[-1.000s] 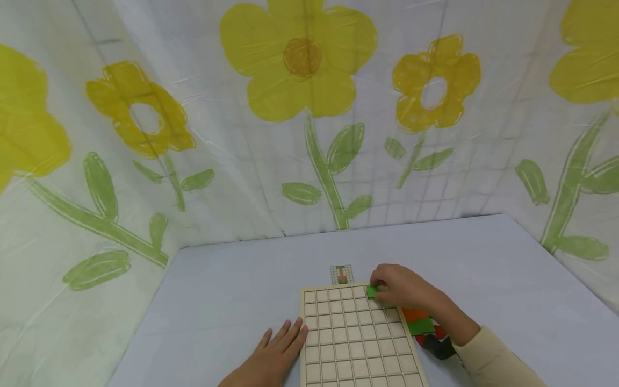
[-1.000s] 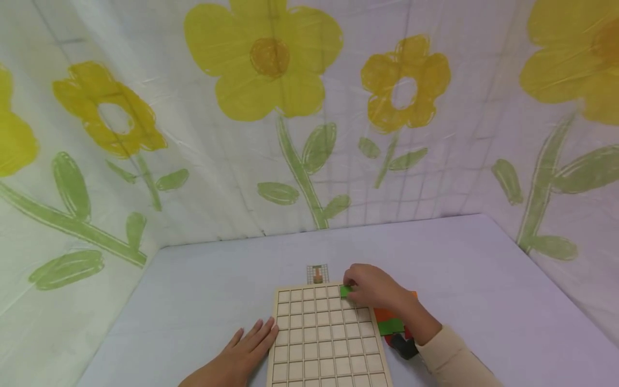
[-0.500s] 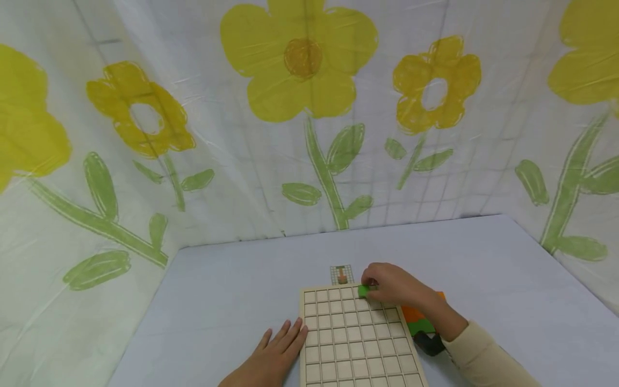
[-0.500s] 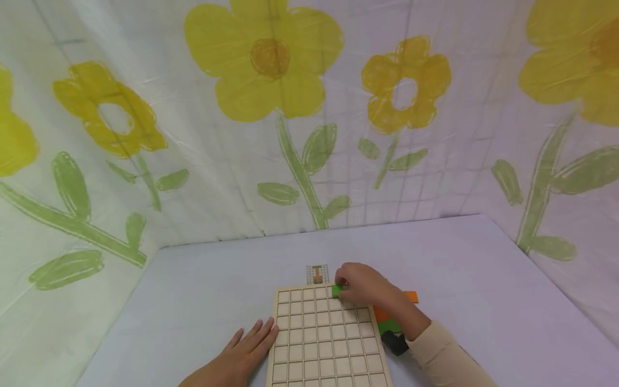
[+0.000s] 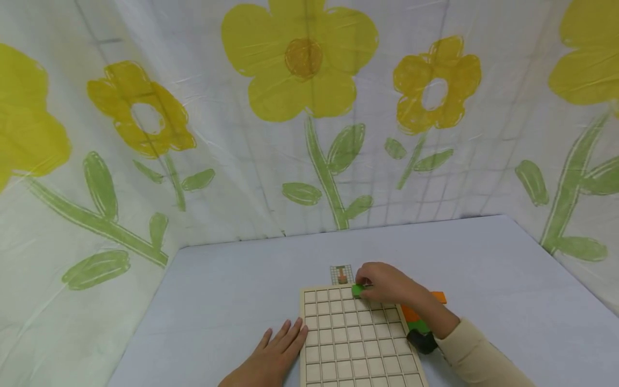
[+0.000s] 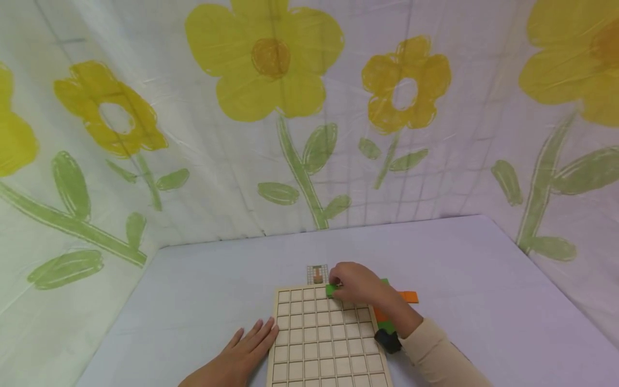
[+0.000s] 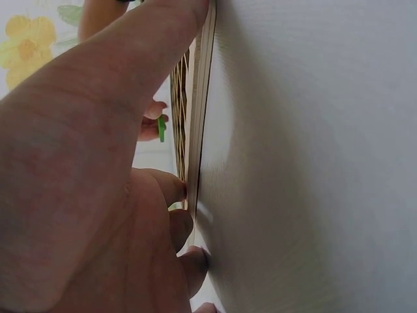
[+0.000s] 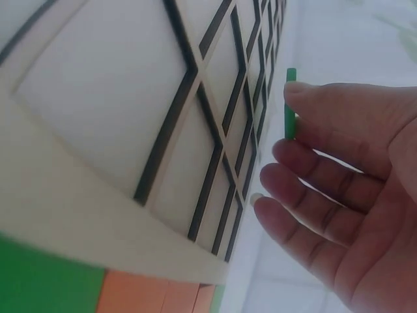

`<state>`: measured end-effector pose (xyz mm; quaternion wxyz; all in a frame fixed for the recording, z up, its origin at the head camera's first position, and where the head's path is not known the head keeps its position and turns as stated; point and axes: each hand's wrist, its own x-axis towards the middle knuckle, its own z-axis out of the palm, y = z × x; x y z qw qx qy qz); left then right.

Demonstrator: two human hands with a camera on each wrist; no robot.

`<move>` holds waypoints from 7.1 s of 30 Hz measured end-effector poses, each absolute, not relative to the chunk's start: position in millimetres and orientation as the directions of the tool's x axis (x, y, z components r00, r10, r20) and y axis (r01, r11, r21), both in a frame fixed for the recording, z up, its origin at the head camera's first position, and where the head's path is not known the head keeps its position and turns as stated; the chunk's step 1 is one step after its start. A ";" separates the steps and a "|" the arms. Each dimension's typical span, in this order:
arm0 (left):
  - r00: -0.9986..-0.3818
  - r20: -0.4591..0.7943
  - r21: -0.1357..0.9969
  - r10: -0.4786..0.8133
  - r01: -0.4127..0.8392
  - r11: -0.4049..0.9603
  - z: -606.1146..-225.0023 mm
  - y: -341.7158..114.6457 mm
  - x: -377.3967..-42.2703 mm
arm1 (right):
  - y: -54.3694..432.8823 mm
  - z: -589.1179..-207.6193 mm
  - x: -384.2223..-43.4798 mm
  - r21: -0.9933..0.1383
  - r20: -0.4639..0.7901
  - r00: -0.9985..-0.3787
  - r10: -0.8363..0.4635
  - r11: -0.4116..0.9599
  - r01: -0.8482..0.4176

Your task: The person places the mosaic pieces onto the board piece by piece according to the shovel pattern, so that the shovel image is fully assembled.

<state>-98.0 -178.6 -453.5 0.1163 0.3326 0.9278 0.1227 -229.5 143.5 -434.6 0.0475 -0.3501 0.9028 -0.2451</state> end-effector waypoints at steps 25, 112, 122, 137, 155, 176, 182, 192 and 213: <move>-0.760 -0.143 0.310 0.634 0.574 0.758 -455.5 -176.1 -98.5 | 122.0 -436.0 -233.5 -0.484 0.079 -0.733 -0.676 0.617 -0.621; -0.758 -0.206 0.343 0.619 0.536 0.771 -456.7 -179.5 -101.9 | 211.5 -412.4 -245.0 -0.484 -0.215 -0.910 -0.354 0.848 -0.216; -0.759 -0.197 0.342 0.621 0.540 0.769 -455.7 -178.6 -101.7 | 208.4 -415.8 -244.8 -0.497 -0.193 -0.917 -0.349 0.841 -0.215; -0.754 -0.188 0.345 0.630 0.550 0.761 -455.4 -177.6 -99.2 | 210.3 -419.3 -246.4 -0.523 -0.135 -0.910 -0.393 0.808 -0.271; -0.758 -0.210 0.337 0.617 0.536 0.774 -453.6 -175.1 -98.6 | 218.3 -418.6 -249.7 -0.596 -0.110 -0.889 -0.444 0.745 -0.298; -0.751 -0.181 0.348 0.635 0.555 0.756 -454.5 -176.8 -97.1 | 207.0 -422.9 -251.2 -0.779 -0.127 -0.893 -0.432 0.600 -0.180; -0.755 -0.182 0.345 0.630 0.552 0.760 -454.6 -176.9 -97.7 | 200.7 -426.0 -253.5 -0.791 -0.123 -0.889 -0.441 0.585 -0.181; -0.759 -0.184 0.335 0.624 0.549 0.766 -454.5 -176.4 -98.9 | 184.4 -424.3 -250.1 -0.801 -0.118 -0.884 -0.452 0.569 -0.184; -0.762 -0.191 0.339 0.618 0.540 0.770 -453.3 -175.6 -98.7 | 153.8 -434.1 -244.5 -0.803 -0.055 -0.868 -0.493 0.539 -0.255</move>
